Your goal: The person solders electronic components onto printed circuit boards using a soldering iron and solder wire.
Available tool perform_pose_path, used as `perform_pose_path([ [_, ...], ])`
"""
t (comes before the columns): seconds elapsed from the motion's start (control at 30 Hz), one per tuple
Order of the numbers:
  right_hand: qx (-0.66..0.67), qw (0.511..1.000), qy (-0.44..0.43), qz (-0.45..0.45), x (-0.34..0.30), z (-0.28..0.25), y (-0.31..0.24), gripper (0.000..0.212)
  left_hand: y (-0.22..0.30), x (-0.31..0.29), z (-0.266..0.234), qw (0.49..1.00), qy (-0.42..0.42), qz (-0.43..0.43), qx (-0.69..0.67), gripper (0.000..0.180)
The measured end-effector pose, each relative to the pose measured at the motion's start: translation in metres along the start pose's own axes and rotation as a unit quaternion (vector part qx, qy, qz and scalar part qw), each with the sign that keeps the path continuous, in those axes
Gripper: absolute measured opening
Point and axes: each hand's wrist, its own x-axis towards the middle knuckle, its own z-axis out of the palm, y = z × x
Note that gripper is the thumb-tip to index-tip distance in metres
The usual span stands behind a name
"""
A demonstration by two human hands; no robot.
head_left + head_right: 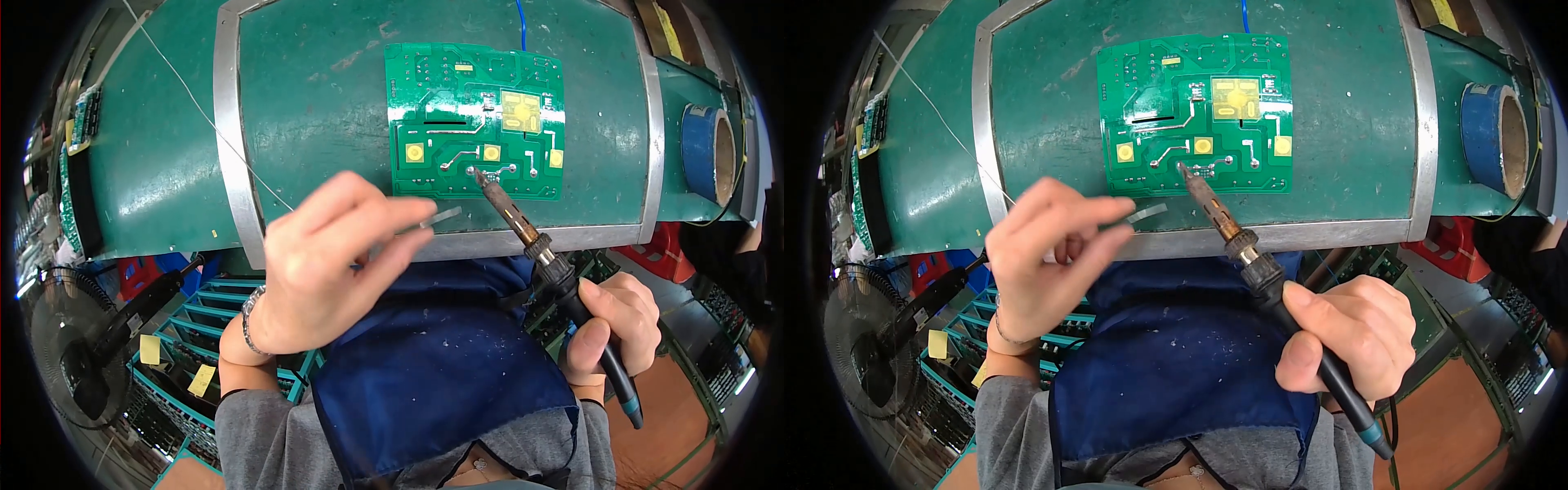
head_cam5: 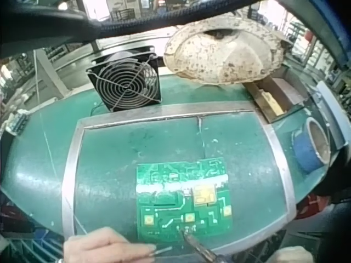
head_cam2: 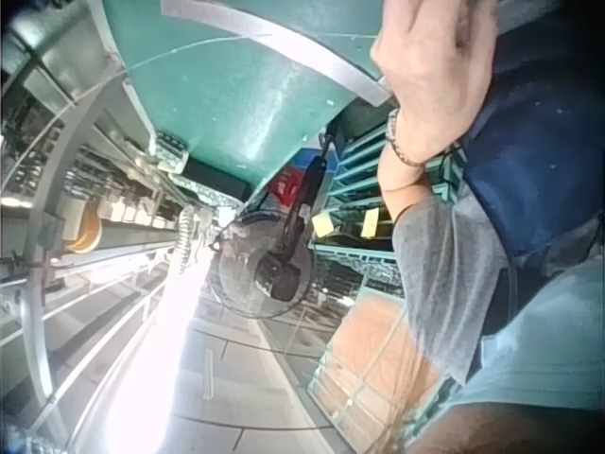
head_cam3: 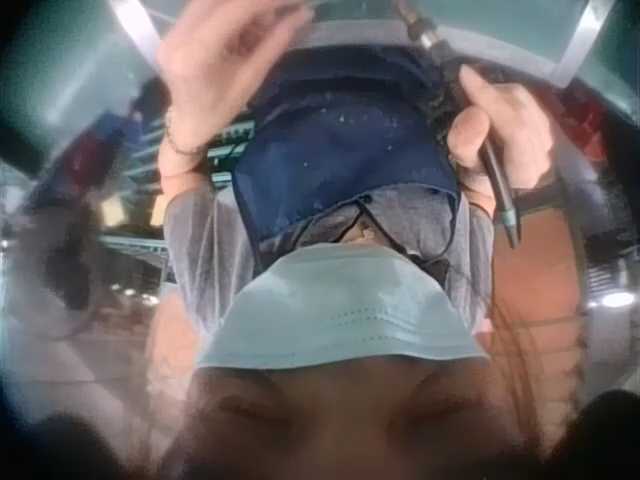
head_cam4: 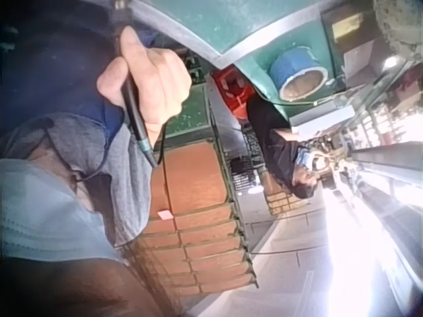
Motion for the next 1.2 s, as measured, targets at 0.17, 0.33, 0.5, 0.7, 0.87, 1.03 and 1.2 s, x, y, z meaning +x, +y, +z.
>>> perform_pose_path([
  [0.17, -0.006, 1.000, -0.002, 0.022, -0.003, 0.001, 0.003, 0.018, -0.007, 0.010, 0.016, 0.997, 0.058, 0.039, 0.030, 0.021],
  [0.33, 0.001, 1.000, -0.001, 0.023, -0.006, 0.001, 0.005, 0.018, -0.009, 0.015, 0.023, 0.995, 0.067, 0.053, 0.042, 0.020],
  [0.5, 0.006, 1.000, -0.003, 0.021, -0.005, 0.002, 0.006, 0.018, -0.011, 0.017, 0.026, 0.995, 0.066, 0.067, 0.045, 0.020],
  [0.7, 0.013, 1.000, 0.000, 0.019, -0.005, -0.002, 0.005, 0.018, -0.007, 0.020, 0.022, 0.994, 0.074, 0.073, 0.039, 0.022],
  [0.87, -0.009, 0.999, -0.035, -0.005, 0.003, 0.002, 0.002, 0.018, -0.006, 0.017, 0.017, 0.995, 0.078, 0.042, 0.036, 0.026],
  [1.03, 0.002, 1.000, 0.020, 0.005, -0.005, -0.004, 0.000, 0.019, -0.005, 0.011, 0.017, 0.994, 0.062, 0.070, 0.063, 0.024],
  [1.2, -0.001, 1.000, 0.003, 0.017, -0.004, 0.000, 0.001, 0.019, -0.006, 0.014, 0.022, 0.995, 0.043, 0.068, 0.053, 0.022],
])
